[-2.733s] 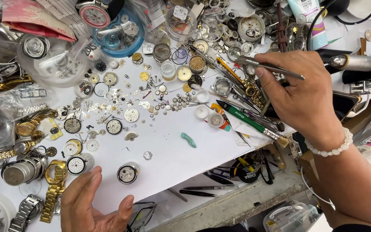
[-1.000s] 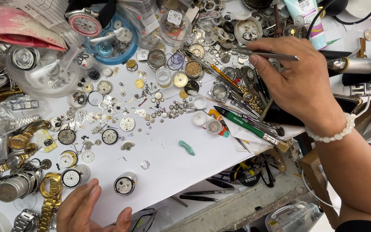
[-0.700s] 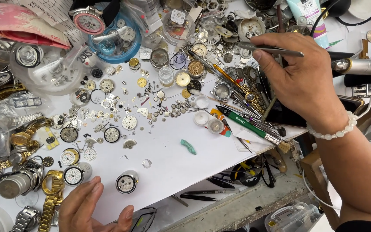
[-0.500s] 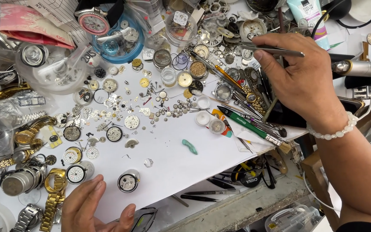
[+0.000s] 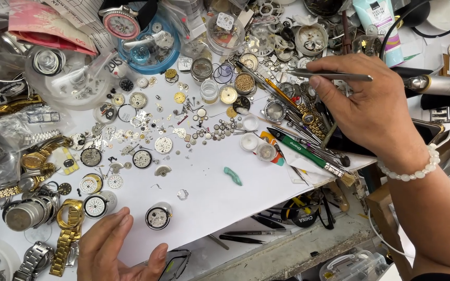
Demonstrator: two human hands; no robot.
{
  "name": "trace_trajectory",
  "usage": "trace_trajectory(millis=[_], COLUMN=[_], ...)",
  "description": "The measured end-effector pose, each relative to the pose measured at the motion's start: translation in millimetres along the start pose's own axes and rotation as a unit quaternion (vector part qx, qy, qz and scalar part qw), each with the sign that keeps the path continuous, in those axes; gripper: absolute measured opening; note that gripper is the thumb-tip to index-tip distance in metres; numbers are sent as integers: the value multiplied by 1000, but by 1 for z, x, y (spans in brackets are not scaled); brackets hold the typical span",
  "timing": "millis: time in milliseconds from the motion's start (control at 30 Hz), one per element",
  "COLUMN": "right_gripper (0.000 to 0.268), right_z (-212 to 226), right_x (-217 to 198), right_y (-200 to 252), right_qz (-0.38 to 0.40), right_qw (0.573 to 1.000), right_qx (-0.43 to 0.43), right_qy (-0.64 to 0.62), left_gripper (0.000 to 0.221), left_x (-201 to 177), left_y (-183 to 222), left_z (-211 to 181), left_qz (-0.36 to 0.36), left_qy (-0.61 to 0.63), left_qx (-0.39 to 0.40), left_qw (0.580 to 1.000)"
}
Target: Assembling internal watch components into a movement using tweezers on a repair bench.
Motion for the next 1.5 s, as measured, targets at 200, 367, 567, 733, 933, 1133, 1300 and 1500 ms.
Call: trace_trajectory(millis=[200,367,567,733,933,1133,1300,1500], right_gripper=[17,15,14,15,19,21,24,19], right_z=[2,-1,5,47,138,216,225,230], right_x=[-6,-10,-16,-21,2,32,63,72], right_y=[3,10,18,42,78,85,112,129], right_qz=[-6,-16,-47,-121,-129,-56,-31,-49], right_qw=[1000,999,998,989,955,886,911,882], right_qx=[-5,6,-31,-84,-134,-177,22,61], right_qy=[12,37,42,-21,-233,-426,-411,-464], left_gripper=[63,62,60,61,63,43,40,36], left_x=[0,-1,-2,-10,-18,-21,-40,-45], left_y=[-3,-5,-15,-12,4,13,39,72], left_z=[-6,-13,-26,-26,-35,-105,-98,-74], left_qz=[-4,-9,-40,-59,-74,127,80,23], left_qy=[0,18,7,6,55,85,109,53], left_qx=[-9,-22,31,68,176,208,245,257], left_qw=[1000,1000,999,996,980,966,960,965])
Point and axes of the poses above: each hand's wrist, its own y-axis away from the middle knuckle, its own x-axis out of the palm, z = x × y, the point moved 7 cm from there along -y, towards the middle knuckle, and after that the axes turned 15 degrees about -x, right-handed, at the moved point
